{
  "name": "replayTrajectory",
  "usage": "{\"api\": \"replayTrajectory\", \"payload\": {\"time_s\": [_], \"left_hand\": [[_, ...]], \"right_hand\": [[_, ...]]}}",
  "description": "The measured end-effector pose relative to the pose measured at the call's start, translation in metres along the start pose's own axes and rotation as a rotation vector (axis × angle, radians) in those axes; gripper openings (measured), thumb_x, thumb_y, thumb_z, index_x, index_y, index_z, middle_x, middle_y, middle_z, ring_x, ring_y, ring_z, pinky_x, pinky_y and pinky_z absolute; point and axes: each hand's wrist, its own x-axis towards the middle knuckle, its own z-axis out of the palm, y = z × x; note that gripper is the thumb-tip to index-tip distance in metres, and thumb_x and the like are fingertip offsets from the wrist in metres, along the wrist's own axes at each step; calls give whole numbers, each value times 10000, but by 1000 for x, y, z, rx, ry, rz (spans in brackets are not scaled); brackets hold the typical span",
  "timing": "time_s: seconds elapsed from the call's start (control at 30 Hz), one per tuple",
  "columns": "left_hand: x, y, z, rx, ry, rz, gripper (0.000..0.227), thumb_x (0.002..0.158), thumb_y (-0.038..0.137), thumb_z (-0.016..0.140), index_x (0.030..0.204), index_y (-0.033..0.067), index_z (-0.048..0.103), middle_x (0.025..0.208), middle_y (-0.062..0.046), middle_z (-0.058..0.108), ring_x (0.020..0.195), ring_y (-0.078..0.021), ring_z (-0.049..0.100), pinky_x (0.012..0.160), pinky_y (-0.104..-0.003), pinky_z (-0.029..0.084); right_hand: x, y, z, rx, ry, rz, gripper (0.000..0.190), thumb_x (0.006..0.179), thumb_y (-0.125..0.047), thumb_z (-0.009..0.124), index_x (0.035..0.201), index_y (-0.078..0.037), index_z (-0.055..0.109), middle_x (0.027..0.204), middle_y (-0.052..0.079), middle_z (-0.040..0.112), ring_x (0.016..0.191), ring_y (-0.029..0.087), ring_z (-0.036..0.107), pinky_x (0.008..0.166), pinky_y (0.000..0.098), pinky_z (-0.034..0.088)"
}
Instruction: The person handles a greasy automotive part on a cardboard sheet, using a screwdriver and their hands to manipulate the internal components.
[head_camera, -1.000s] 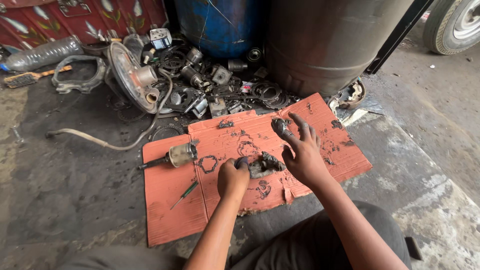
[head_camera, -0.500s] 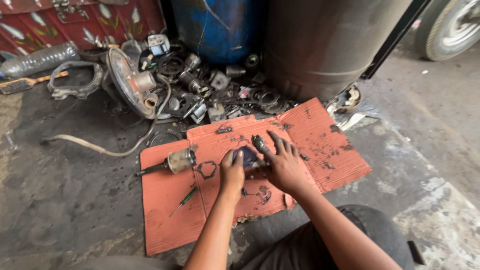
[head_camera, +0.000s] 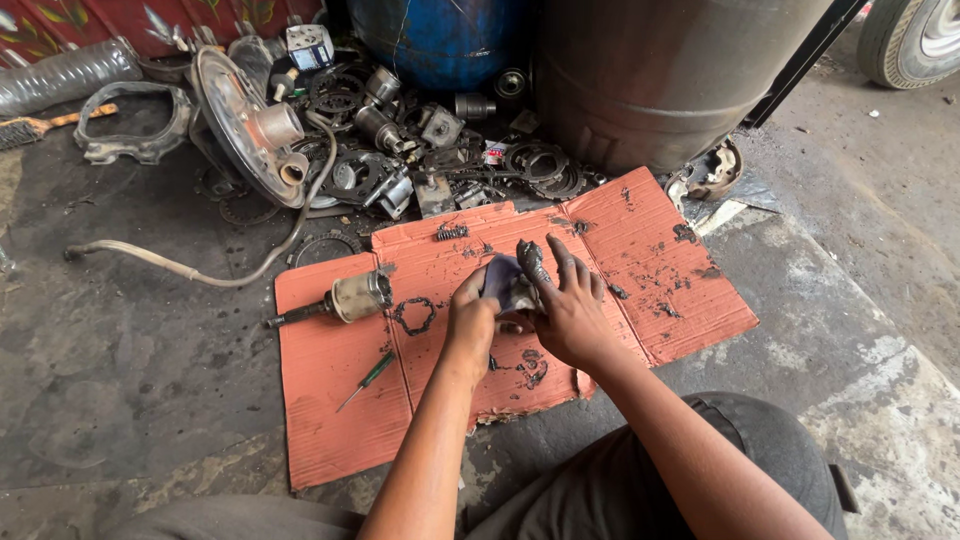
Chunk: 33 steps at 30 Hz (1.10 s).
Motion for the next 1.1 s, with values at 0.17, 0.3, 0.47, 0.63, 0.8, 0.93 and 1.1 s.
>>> {"api": "replayTrajectory", "payload": {"time_s": [0.17,0.3,0.47,0.63,0.8,0.93,1.1], "left_hand": [[-2,4,-3,-261,-145,-174,714,792,103,345,1494,64,471,1183,-111,698,913,-160,756,538,-279,522],[-1,-8,1,-187,-2,-157,603,769,11,461,1349,110,591,1081,-32,743,864,-148,719,531,-248,450],[3,-34,15,-181,28,-50,307,815,133,766,1118,144,714,903,25,725,746,-98,622,590,-247,455],[5,-43,18,-95,109,-34,270,846,182,801,1093,102,730,899,4,728,743,-106,589,620,-260,442],[10,-39,16,-156,119,-18,296,822,123,797,1098,54,718,951,-14,754,845,-127,689,777,-258,547],[16,-38,25,-199,254,6,325,793,29,786,1103,-24,704,952,-89,758,821,-178,695,778,-299,557],[22,-36,46,-181,476,-65,438,743,-57,757,1166,-37,644,961,-138,760,850,-220,719,787,-325,569]], "right_hand": [[-1,8,10,-20,-32,24,893,775,-159,750,1567,-267,352,1680,236,66,1476,473,230,1144,596,230],[1,11,12,-22,-50,28,917,735,-78,711,1570,-255,376,1688,250,-7,1502,482,169,1164,610,206],[1,9,16,54,-117,99,890,701,-155,786,1499,-242,403,1653,227,-76,1517,495,34,1158,658,146],[-2,11,19,3,-149,52,805,775,-149,745,1508,-211,421,1666,256,-109,1524,532,-6,1149,688,138],[-1,10,22,13,-187,95,746,782,-168,723,1480,-209,463,1668,241,-126,1525,522,-16,1161,681,130],[-3,10,27,2,-207,112,699,811,-216,711,1463,-168,462,1673,238,-123,1535,517,-20,1169,687,120],[-5,10,27,-13,-153,112,705,862,-268,668,1520,-154,442,1677,240,-108,1530,528,-28,1150,704,111]]}}
